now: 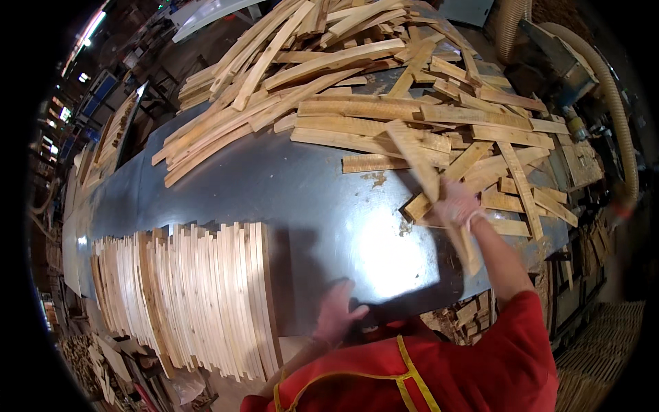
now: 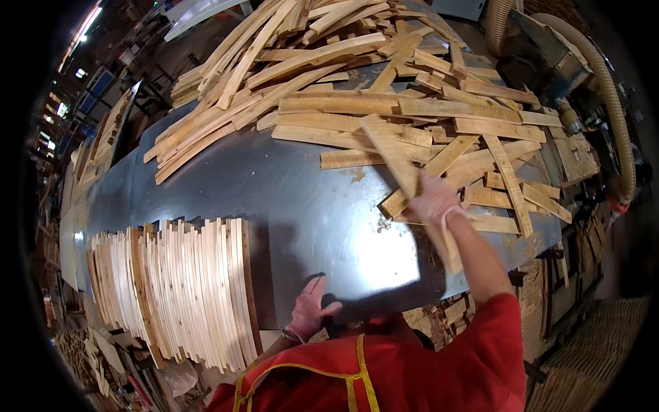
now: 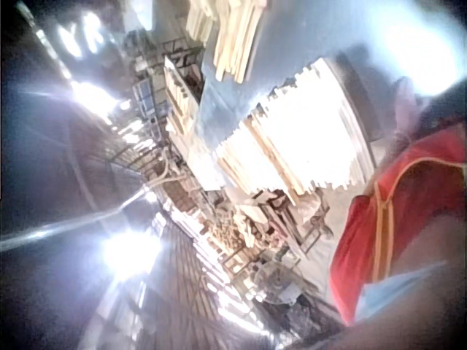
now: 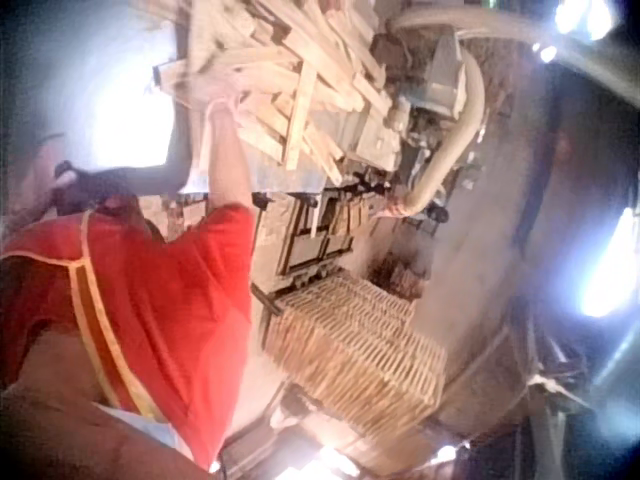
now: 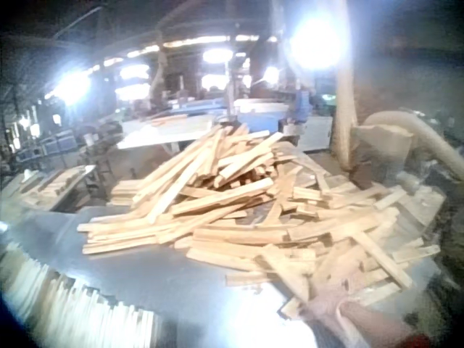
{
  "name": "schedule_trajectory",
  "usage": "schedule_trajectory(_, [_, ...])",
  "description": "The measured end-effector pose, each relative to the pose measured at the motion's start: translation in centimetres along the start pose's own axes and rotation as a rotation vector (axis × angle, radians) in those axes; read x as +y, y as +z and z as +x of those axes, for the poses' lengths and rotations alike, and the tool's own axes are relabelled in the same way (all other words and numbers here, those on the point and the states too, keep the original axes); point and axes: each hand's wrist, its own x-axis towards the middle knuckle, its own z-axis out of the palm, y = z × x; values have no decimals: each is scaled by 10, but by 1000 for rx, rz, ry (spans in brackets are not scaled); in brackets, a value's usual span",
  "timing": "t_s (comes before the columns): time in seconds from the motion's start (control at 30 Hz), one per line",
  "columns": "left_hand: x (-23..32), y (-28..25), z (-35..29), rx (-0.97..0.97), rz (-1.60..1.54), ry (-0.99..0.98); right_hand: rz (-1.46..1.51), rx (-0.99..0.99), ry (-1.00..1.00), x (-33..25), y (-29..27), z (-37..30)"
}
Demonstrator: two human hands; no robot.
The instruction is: The person repeatedly picks up thin wooden planks from a large pile on a metal table and stacks them neatly on the left side. The person handles the planks one by one or in small groups, aligning them into a growing stack throughout the clip.
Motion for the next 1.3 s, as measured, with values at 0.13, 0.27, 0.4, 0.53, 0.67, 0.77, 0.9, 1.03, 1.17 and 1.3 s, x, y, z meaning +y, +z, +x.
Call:
schedule_trajectory(0.13, [-21,20,55,-227,-926,-133,391,-259,-245,-74,26,1])
schedule_trajectory(0.27, [-31,31,66,96,-1315,-429,-102,341,-409,-65,-35,108])
schedule_trajectory(0.4, [-52,1,40,265,-817,-603,-545,384,-95,-17,-92,183])
schedule_trajectory(0.53, [-57,-23,-27,341,-140,-748,-654,209,43,-9,-86,209])
schedule_trajectory(0.67, [-82,-19,-90,826,562,-235,-771,103,-71,-40,-57,207])
schedule_trajectory(0.77, [-81,-45,-110,850,821,-354,-818,5,-188,-71,-42,158])
schedule_trajectory(0.9, [-109,-45,-158,737,772,-370,-518,-90,-362,-89,-3,80])
schedule_trajectory(1.03, [-117,-45,-203,1030,589,-542,242,-395,-217,-95,78,11])
schedule_trajectory(1.17, [-181,-38,-283,1265,509,-842,418,-432,-156,-156,215,-83])
schedule_trajectory(1.3, [-228,-30,-335,1509,-175,-1023,186,-671,-304,-249,297,-155])
